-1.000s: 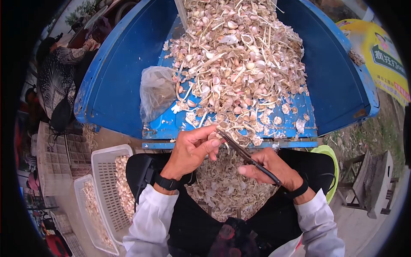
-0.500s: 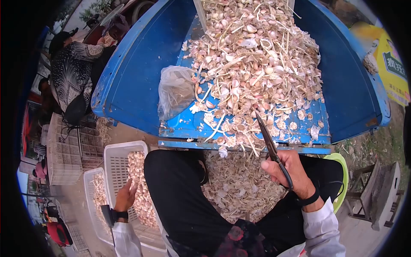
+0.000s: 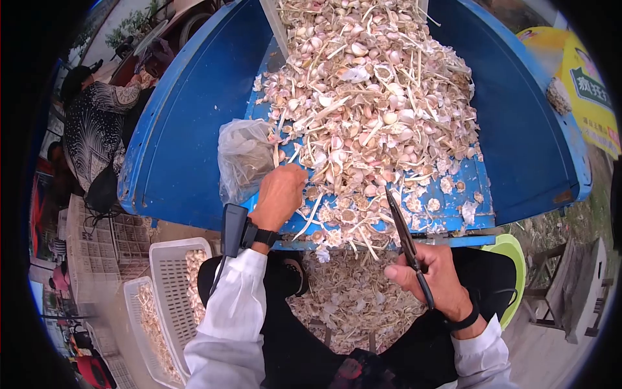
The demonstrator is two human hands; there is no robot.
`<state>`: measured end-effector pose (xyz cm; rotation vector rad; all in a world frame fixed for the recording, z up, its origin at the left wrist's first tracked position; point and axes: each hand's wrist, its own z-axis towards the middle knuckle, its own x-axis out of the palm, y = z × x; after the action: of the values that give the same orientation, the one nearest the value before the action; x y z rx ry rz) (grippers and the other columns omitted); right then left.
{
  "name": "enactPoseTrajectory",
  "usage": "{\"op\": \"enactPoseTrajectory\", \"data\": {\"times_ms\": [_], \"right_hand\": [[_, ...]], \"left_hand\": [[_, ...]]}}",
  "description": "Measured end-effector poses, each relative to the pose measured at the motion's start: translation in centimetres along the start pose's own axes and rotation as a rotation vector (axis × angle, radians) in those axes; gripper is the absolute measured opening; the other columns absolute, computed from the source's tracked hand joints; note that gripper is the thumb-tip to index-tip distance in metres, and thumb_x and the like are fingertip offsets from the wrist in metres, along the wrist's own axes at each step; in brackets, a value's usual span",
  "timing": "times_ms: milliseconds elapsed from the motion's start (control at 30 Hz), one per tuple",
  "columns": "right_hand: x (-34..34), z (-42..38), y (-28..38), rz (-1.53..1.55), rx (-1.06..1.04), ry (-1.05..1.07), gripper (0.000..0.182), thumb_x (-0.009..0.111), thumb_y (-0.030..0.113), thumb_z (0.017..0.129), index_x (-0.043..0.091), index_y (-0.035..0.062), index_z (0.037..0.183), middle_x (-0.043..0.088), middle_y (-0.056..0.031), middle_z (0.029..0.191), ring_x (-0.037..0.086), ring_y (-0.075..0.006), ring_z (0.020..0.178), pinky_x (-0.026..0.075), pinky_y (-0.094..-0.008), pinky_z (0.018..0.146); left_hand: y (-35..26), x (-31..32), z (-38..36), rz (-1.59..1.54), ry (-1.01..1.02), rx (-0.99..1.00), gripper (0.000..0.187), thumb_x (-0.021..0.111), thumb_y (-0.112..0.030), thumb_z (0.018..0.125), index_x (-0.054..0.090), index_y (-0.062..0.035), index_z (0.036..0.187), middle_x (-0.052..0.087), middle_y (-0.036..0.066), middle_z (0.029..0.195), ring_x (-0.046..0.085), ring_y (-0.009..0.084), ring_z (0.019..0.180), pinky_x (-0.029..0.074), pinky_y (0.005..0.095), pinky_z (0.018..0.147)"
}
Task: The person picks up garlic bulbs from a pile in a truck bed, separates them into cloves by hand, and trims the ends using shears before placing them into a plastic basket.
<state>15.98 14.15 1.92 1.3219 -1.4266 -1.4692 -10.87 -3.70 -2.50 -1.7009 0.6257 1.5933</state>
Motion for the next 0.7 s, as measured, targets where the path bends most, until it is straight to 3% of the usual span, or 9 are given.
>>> {"op": "enactPoseTrajectory", "data": {"times_ms": [133, 200, 267, 300, 333, 400, 500, 600, 700], "right_hand": [[-0.4, -0.3, 0.2, 0.044, 0.054, -0.022, 0.037, 0.082, 0.029, 0.079, 0.06, 0.0017, 0.066, 0.048, 0.0028, 0.049, 0.042, -0.0029, 0.047, 0.031, -0.023, 0.043], [-0.6, -0.3, 0.4, 0.017, 0.022, -0.027, 0.036, 0.082, 0.029, 0.079, 0.061, 0.0018, 0.068, 0.049, 0.0026, 0.048, 0.042, -0.0029, 0.046, 0.031, -0.0236, 0.043], [-0.4, -0.2, 1.2, 0.08, 0.119, -0.035, 0.039, 0.082, 0.031, 0.078, 0.059, 0.0014, 0.068, 0.048, -0.0001, 0.048, 0.044, -0.0069, 0.045, 0.034, -0.0265, 0.043], [-0.4, -0.1, 1.0, 0.077, 0.12, -0.036, 0.039, 0.082, 0.031, 0.078, 0.059, 0.0014, 0.068, 0.048, -0.0001, 0.048, 0.044, -0.0069, 0.045, 0.034, -0.0265, 0.043], [-0.2, 0.2, 0.5, -0.128, 0.036, -0.077, 0.041, 0.082, 0.034, 0.077, 0.058, 0.0013, 0.069, 0.05, -0.0026, 0.05, 0.048, -0.0126, 0.046, 0.036, -0.0296, 0.044], [0.0, 0.6, 0.2, -0.342, -0.048, -0.122, 0.044, 0.082, 0.037, 0.076, 0.057, 0.0013, 0.069, 0.051, -0.0051, 0.052, 0.052, -0.0183, 0.046, 0.039, -0.0327, 0.046], [1.0, 0.9, 0.2, -0.737, -0.157, -0.142, 0.051, 0.077, 0.05, 0.073, 0.057, 0.0031, 0.077, 0.059, -0.0126, 0.066, 0.06, -0.0341, 0.062, 0.046, -0.0438, 0.056], [1.6, 0.7, -0.3, -0.804, -0.245, -0.148, 0.052, 0.077, 0.05, 0.073, 0.058, 0.0028, 0.079, 0.06, -0.0142, 0.069, 0.062, -0.0337, 0.066, 0.047, -0.0442, 0.058], [1.4, 0.5, -0.5, -0.729, -0.265, -0.111, 0.053, 0.079, 0.049, 0.073, 0.053, 0.003, 0.069, 0.054, -0.011, 0.057, 0.057, -0.0313, 0.054, 0.044, -0.0402, 0.051]], "left_hand": [[0.6, 1.6, -0.2, -0.372, -0.263, -0.084, 0.013, 0.064, -0.008, 0.085, 0.065, 0.001, 0.093, 0.064, 0.018, 0.089, 0.063, 0.0323, 0.084, 0.048, 0.0394, 0.071], [0.7, 2.3, 0.0, -0.439, -0.382, -0.093, 0.012, 0.058, -0.012, 0.092, 0.063, -0.001, 0.094, 0.062, 0.012, 0.08, 0.06, 0.0289, 0.071, 0.047, 0.0383, 0.063], [-0.6, 1.5, -0.2, -1.045, -0.455, -0.303, 0.023, 0.05, -0.02, 0.1, 0.061, -0.0007, 0.102, 0.058, 0.003, 0.078, 0.053, 0.0151, 0.064, 0.044, 0.0306, 0.057], [-1.2, 1.1, -0.9, -1.235, -0.394, -0.299, 0.031, 0.044, -0.028, 0.104, 0.058, -0.0007, 0.11, 0.052, -0.002, 0.079, 0.044, 0.0056, 0.063, 0.039, 0.0233, 0.052], [-2.6, -0.1, -2.0, -1.239, -0.396, -0.297, 0.031, 0.044, -0.028, 0.104, 0.058, -0.0007, 0.11, 0.052, -0.002, 0.079, 0.044, 0.0056, 0.063, 0.039, 0.0233, 0.052], [-6.0, -2.5, -4.4, -1.889, -0.109, -0.413, 0.032, 0.048, -0.029, 0.103, 0.056, -0.0002, 0.114, 0.051, -0.003, 0.078, 0.041, 0.0035, 0.059, 0.035, 0.0178, 0.047], [-9.0, -3.5, -7.2, -1.889, 0.067, -0.372, 0.037, 0.049, -0.033, 0.102, 0.055, 0.0002, 0.118, 0.049, -0.003, 0.076, 0.038, 0.0019, 0.056, 0.031, 0.0149, 0.043], [-10.4, -3.7, -8.4, -1.866, 0.156, -0.397, 0.038, 0.049, -0.033, 0.102, 0.054, 0.001, 0.119, 0.048, -0.002, 0.076, 0.035, 0.0016, 0.054, 0.03, 0.0162, 0.042], [-10.1, -3.6, -8.9, -1.853, 0.203, -0.304, 0.039, 0.046, -0.033, 0.104, 0.055, 0.0024, 0.118, 0.046, -0.003, 0.075, 0.032, 0.0011, 0.051, 0.028, 0.0162, 0.04]]}}
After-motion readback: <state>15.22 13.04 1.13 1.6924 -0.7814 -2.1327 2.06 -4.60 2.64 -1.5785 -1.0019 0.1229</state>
